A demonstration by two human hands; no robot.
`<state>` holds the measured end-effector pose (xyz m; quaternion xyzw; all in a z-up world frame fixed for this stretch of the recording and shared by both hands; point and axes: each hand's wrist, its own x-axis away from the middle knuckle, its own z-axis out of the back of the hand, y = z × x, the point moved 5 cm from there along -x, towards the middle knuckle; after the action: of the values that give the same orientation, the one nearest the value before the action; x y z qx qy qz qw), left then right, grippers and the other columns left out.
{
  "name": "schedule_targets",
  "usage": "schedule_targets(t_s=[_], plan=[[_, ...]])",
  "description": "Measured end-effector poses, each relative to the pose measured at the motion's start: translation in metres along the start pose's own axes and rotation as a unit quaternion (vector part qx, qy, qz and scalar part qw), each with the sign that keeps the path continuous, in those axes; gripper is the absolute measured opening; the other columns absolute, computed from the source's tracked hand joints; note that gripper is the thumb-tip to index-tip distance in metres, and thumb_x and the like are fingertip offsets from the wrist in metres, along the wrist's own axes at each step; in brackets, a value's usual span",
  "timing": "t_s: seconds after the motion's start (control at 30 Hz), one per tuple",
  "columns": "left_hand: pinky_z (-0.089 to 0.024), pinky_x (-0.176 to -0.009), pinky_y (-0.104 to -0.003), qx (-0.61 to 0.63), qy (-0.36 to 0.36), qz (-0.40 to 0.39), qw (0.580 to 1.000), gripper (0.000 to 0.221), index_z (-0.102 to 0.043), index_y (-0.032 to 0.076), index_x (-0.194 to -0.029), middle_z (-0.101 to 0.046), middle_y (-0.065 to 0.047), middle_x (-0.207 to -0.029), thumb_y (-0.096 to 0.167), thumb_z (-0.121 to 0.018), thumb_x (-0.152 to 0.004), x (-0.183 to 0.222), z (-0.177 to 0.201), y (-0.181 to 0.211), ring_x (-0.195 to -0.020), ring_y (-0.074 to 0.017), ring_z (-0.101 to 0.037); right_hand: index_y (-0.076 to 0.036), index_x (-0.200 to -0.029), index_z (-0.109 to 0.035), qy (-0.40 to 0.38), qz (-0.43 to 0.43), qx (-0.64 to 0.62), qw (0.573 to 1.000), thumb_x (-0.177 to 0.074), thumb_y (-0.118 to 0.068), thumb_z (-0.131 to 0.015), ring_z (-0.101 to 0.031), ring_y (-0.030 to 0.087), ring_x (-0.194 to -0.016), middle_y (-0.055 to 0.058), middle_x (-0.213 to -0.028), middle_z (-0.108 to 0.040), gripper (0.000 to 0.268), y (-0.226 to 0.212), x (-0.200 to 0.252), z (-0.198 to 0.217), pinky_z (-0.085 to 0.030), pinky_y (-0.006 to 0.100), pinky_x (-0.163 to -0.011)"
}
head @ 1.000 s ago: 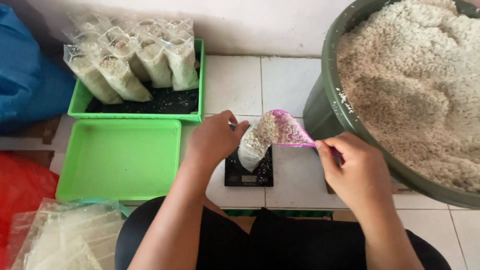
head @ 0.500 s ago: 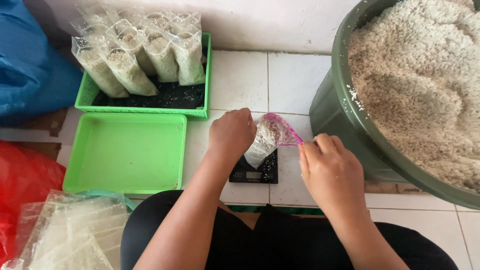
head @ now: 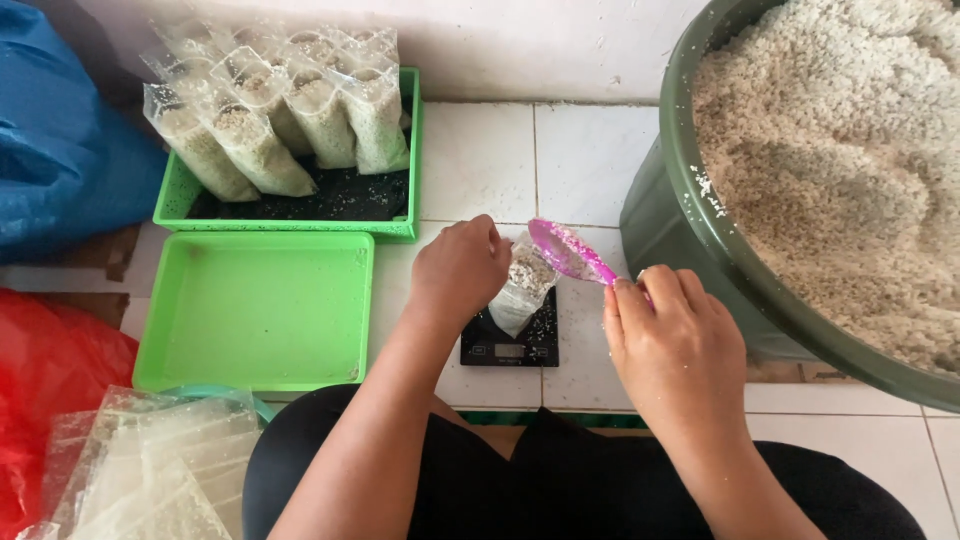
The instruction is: Filling small plastic bags with granular material using a scoop and weighing them on a digital scale for consistent packaging.
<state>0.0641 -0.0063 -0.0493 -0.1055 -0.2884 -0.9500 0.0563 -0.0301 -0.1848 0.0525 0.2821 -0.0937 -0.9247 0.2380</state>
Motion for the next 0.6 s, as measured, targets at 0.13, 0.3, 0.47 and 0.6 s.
schedule_targets(t_s=[0.13, 0.3, 0.47, 0.6], plan=[[-0.044, -0.064, -0.047, 0.011, 0.015, -0.01, 1.0, 0.024, -0.054, 0.009, -0.091, -0.063, -0.01, -0.087, 0.028, -0.04, -0.098, 0.004, 0.008, 0.004, -0.078, -0.0334, -0.059, -0.01, -0.076, -0.062, 0.006, 0.001, -0.022, 1.0, -0.098, -0.014, -0.069, -0.05, 0.016, -0.068, 0.001, -0.077, -0.049, 0.024, 0.003, 0.0, 0.002, -0.046, 0.026, -0.056], [-0.041, -0.06, -0.048, 0.069, 0.062, -0.016, 0.996, 0.023, -0.051, 0.009, -0.087, -0.062, -0.009, -0.087, 0.026, -0.04, -0.097, 0.009, 0.022, 0.011, -0.075, -0.0331, -0.057, -0.011, -0.077, -0.062, 0.016, -0.008, -0.03, 0.999, -0.098, -0.014, -0.068, -0.053, 0.017, -0.07, 0.001, -0.078, -0.05, 0.021, 0.01, 0.001, 0.003, -0.048, 0.029, -0.059], [-0.041, -0.061, -0.051, 0.097, 0.098, -0.027, 0.99, 0.023, -0.051, 0.009, -0.091, -0.062, -0.011, -0.091, 0.027, -0.039, -0.1, 0.009, 0.027, 0.013, -0.079, -0.0346, -0.057, -0.011, -0.077, -0.061, 0.027, -0.013, -0.037, 0.999, -0.098, -0.014, -0.068, -0.053, 0.017, -0.07, 0.0, -0.077, -0.049, 0.022, 0.015, 0.001, 0.004, -0.047, 0.029, -0.059], [-0.042, -0.06, -0.052, 0.103, 0.123, -0.037, 0.986, 0.022, -0.052, 0.01, -0.092, -0.063, -0.011, -0.093, 0.027, -0.04, -0.1, 0.007, 0.026, 0.008, -0.081, -0.0366, -0.058, -0.011, -0.078, -0.065, 0.029, -0.029, -0.057, 0.998, -0.098, -0.014, -0.07, -0.055, 0.017, -0.071, 0.0, -0.077, -0.051, 0.02, 0.017, 0.0, 0.006, -0.047, 0.029, -0.058]])
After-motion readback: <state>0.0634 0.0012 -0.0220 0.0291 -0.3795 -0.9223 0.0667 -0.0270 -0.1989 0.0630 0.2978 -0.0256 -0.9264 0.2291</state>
